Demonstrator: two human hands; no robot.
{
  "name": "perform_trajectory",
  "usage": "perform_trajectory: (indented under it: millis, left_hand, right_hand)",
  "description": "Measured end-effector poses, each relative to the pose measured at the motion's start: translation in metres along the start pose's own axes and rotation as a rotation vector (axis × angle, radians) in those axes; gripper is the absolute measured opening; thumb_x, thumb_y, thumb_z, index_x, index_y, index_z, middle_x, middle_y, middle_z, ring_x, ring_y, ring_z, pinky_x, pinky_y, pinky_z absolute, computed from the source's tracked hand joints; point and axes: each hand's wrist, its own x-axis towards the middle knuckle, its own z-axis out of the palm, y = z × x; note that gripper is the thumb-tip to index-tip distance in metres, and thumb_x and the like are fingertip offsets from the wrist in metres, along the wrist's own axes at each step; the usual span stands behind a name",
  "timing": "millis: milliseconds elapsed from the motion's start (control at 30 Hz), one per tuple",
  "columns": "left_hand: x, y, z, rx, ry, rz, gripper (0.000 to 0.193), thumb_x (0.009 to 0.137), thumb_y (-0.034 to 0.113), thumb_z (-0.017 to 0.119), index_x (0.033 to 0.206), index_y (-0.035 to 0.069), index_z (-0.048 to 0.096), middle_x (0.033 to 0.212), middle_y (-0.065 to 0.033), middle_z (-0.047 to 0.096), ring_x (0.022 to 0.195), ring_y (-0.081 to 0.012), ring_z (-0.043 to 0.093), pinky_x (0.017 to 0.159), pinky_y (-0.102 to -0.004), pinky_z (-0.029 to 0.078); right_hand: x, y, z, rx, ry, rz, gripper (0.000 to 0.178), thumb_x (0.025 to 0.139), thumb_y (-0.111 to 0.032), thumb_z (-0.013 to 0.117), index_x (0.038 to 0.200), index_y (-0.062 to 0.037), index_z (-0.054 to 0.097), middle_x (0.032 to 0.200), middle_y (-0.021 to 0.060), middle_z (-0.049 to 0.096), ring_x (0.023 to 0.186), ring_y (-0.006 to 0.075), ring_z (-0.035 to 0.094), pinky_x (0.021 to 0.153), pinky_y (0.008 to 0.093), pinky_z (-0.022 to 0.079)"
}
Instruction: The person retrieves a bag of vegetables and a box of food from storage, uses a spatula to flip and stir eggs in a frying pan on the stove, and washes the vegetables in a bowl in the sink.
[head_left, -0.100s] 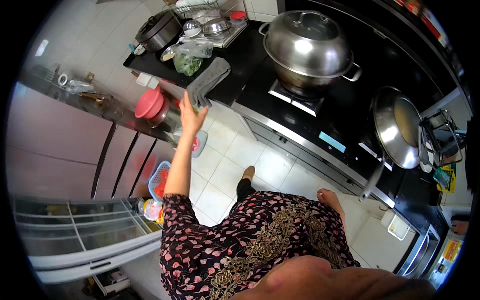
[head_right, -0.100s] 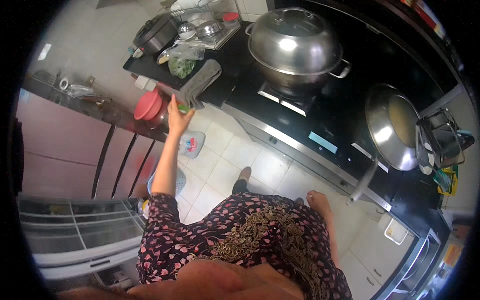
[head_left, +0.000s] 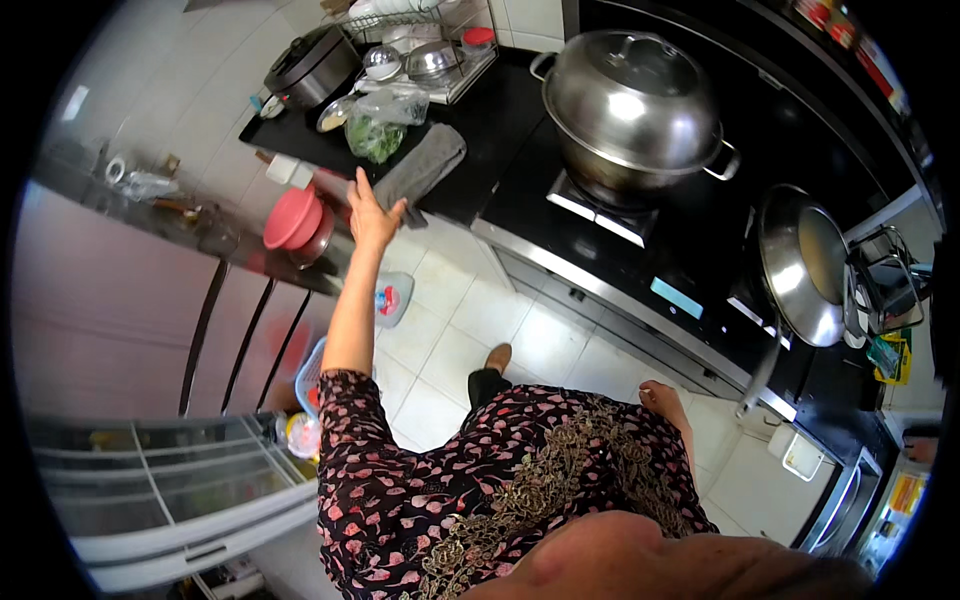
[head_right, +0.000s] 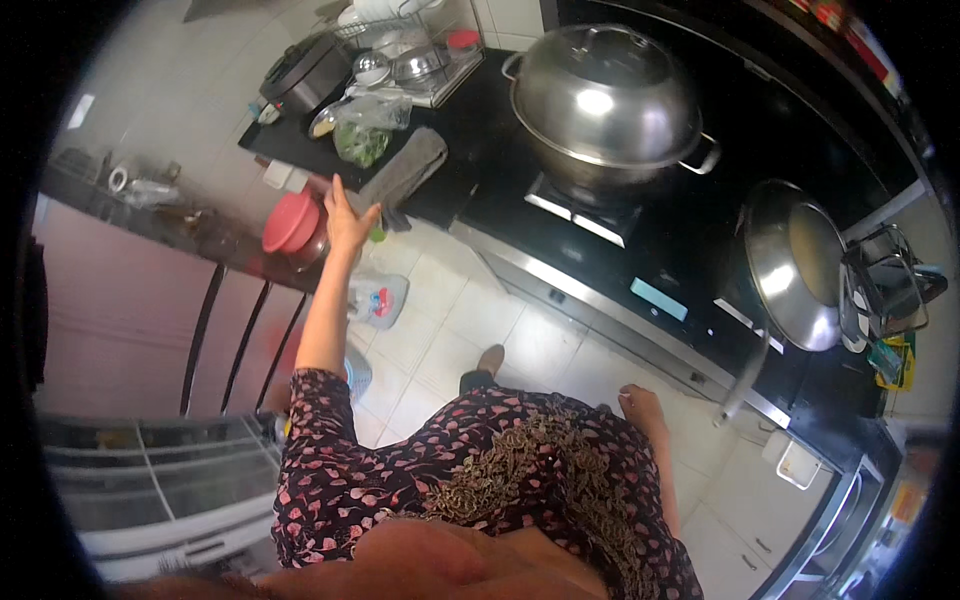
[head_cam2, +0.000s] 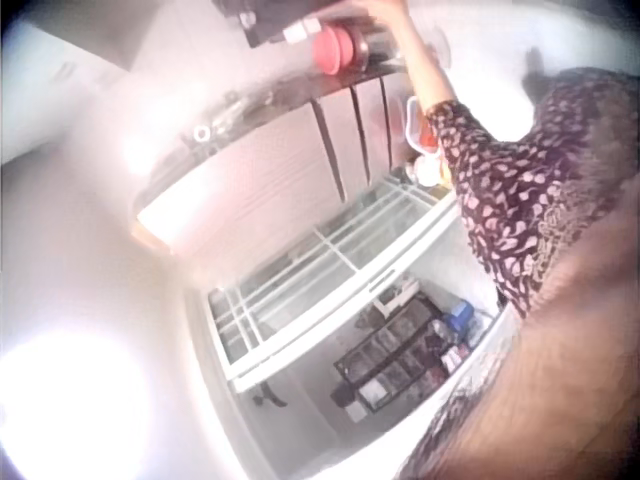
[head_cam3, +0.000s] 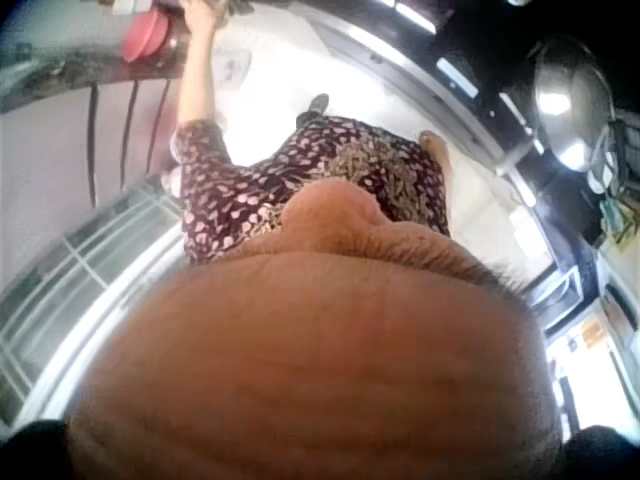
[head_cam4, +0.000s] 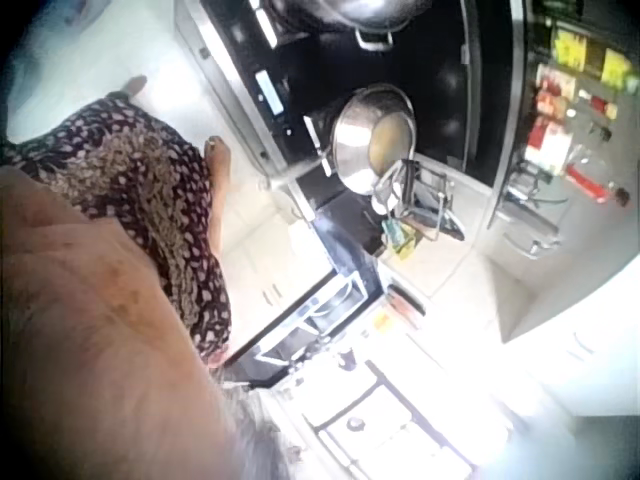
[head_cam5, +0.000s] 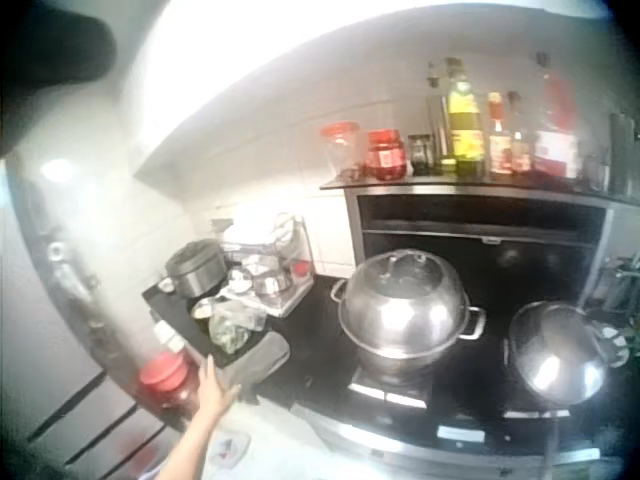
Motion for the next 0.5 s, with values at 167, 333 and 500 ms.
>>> perform_trajectory:
  millis: [167,333,500]
  left_hand:
    - [0.118,-0.027,-0.001,0.513,-0.002,-0.063,0.111,0.064,0.04,0.082,0.148,0.016,0.014,0.148,-0.0228,0.021,0.128,-0.0413,0.035,0.093,-0.0536,0.041]
    - [0.171,-0.056,0.043,0.559,0.225,0.054,0.111,0.059,0.05,0.081,0.147,0.022,0.02,0.148,-0.0201,0.024,0.135,-0.0381,0.026,0.093,-0.0621,0.035]
    - [0.234,-0.117,0.105,0.828,0.107,-0.041,0.061,0.08,0.056,0.06,0.134,0.033,0.044,0.15,-0.0106,0.026,0.134,-0.0393,0.027,0.09,-0.0621,0.036]
  right_hand:
    - [0.019,-0.072,0.04,0.099,0.085,0.256,0.022,0.085,-0.021,0.059,0.098,-0.004,0.064,0.085,0.0212,0.066,0.082,0.036,0.065,0.072,0.0414,0.051]
    - [0.017,-0.115,0.069,0.051,0.107,0.081,0.021,0.087,-0.018,0.059,0.102,-0.0035,0.063,0.08,0.0178,0.066,0.066,0.0311,0.063,0.062,0.0353,0.05]
    - [-0.009,-0.134,0.099,0.039,0.201,0.36,0.026,0.086,-0.022,0.057,0.105,-0.0048,0.064,0.087,0.0197,0.067,0.087,0.0357,0.064,0.08,0.0432,0.049]
